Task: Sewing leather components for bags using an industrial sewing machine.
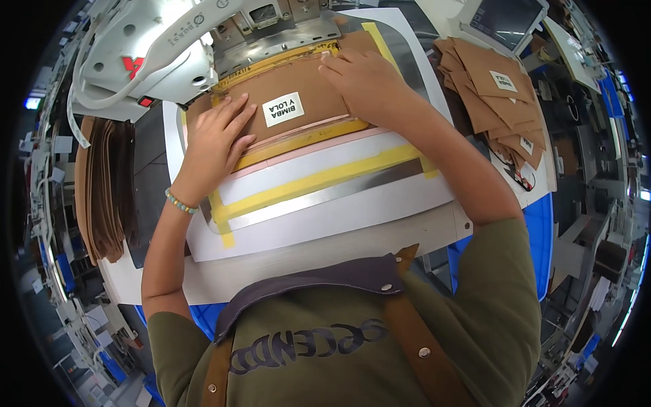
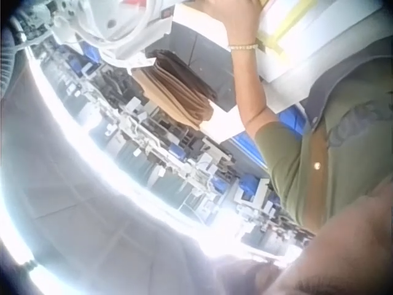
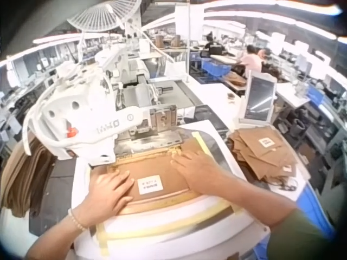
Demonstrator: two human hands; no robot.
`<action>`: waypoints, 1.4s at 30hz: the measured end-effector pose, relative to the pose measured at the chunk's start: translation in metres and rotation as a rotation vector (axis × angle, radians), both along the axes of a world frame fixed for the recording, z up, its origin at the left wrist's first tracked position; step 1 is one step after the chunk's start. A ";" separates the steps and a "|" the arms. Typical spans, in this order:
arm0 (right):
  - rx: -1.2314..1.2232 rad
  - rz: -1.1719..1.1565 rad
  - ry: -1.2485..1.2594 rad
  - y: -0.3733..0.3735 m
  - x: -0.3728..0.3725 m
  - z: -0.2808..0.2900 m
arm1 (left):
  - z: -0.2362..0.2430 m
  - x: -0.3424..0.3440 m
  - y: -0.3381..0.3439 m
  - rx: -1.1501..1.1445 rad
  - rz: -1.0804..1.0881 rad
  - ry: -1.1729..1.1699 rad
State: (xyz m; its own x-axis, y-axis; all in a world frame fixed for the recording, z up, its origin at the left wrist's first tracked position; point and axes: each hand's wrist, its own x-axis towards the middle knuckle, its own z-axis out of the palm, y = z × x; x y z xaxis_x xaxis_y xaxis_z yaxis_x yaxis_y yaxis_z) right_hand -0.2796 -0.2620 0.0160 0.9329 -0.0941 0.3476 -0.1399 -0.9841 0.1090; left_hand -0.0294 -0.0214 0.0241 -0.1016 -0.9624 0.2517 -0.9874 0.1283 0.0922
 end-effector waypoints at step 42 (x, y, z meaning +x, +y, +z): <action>0.062 0.207 0.008 0.039 0.082 0.007 | 0.001 -0.003 0.008 -0.022 0.056 0.085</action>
State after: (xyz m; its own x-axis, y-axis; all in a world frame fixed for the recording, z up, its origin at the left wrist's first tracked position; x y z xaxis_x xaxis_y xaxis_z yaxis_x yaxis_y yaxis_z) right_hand -0.1979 -0.2227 0.0235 0.9372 0.0792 0.3398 0.0670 -0.9966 0.0477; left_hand -0.0319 -0.0138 0.0248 -0.0256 -0.9601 0.2785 -0.9819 0.0765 0.1733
